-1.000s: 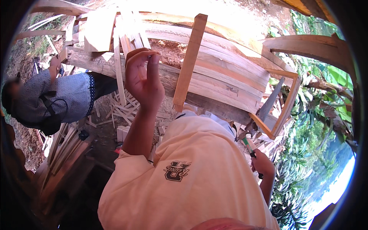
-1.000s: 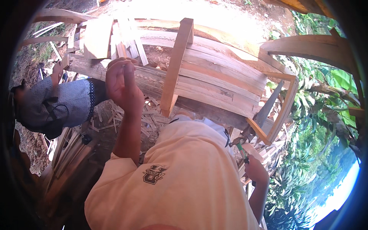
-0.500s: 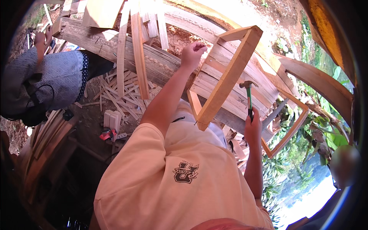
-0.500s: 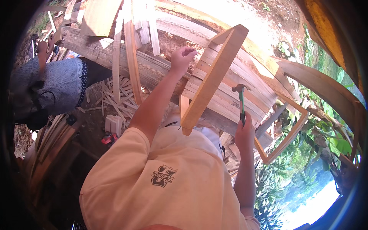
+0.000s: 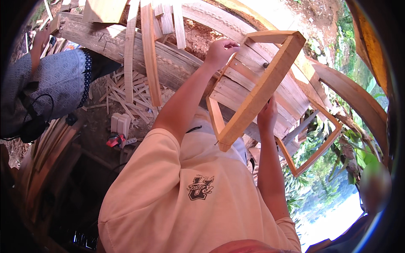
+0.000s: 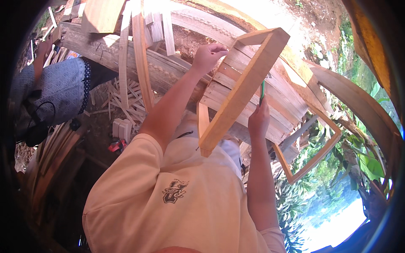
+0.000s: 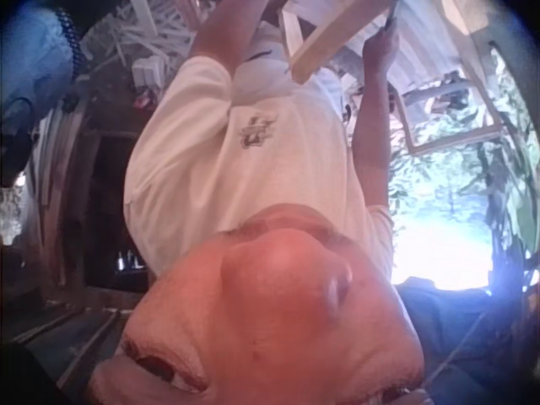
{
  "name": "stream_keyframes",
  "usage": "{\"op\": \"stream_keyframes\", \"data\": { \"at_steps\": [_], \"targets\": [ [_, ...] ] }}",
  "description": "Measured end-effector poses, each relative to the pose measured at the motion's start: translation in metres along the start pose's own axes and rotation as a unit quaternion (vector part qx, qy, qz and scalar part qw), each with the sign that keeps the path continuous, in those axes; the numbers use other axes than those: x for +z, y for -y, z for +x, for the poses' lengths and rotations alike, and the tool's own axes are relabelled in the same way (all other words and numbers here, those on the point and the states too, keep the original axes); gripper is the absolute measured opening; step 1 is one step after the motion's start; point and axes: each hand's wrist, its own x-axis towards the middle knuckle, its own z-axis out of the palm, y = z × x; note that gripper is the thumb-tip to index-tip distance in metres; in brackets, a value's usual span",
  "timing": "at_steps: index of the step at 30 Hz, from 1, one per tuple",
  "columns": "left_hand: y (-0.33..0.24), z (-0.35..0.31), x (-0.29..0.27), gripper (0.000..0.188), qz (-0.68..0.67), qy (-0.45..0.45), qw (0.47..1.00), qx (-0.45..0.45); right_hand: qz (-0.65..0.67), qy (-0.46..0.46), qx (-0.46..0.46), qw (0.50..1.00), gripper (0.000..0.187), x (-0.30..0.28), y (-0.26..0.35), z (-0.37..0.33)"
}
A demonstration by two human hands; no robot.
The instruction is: The person uses a hammer to drive nails into a wooden frame structure, securing the joints. They repeatedly position the frame and strike the nails to fasten the components together in an outdoor setting.
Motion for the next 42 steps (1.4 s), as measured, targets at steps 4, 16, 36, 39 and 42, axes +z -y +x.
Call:
{"op": "stream_keyframes", "data": {
  "at_steps": [4,16,36,39,42],
  "targets": [
    [-0.001,0.001,-0.001,0.022,0.089,0.029,0.994,0.053,0.038,0.022,0.034,0.998,0.051,0.007,-0.008,0.002],
    [-0.009,0.015,-0.002,0.021,0.182,0.061,0.973,0.131,0.042,0.002,0.031,0.999,0.052,0.016,-0.012,0.000],
    [-0.013,0.022,0.003,0.018,0.229,0.090,0.952,0.181,0.021,-0.030,0.010,0.999,0.049,0.010,-0.004,-0.001],
    [-0.014,0.024,0.001,0.018,0.220,0.104,0.952,0.188,0.061,0.011,0.062,0.996,0.047,-0.011,0.014,0.003],
    [-0.014,0.025,0.000,0.017,0.207,0.112,0.952,0.195,0.109,0.048,0.088,0.989,0.046,-0.036,0.038,0.009]
  ]
}}
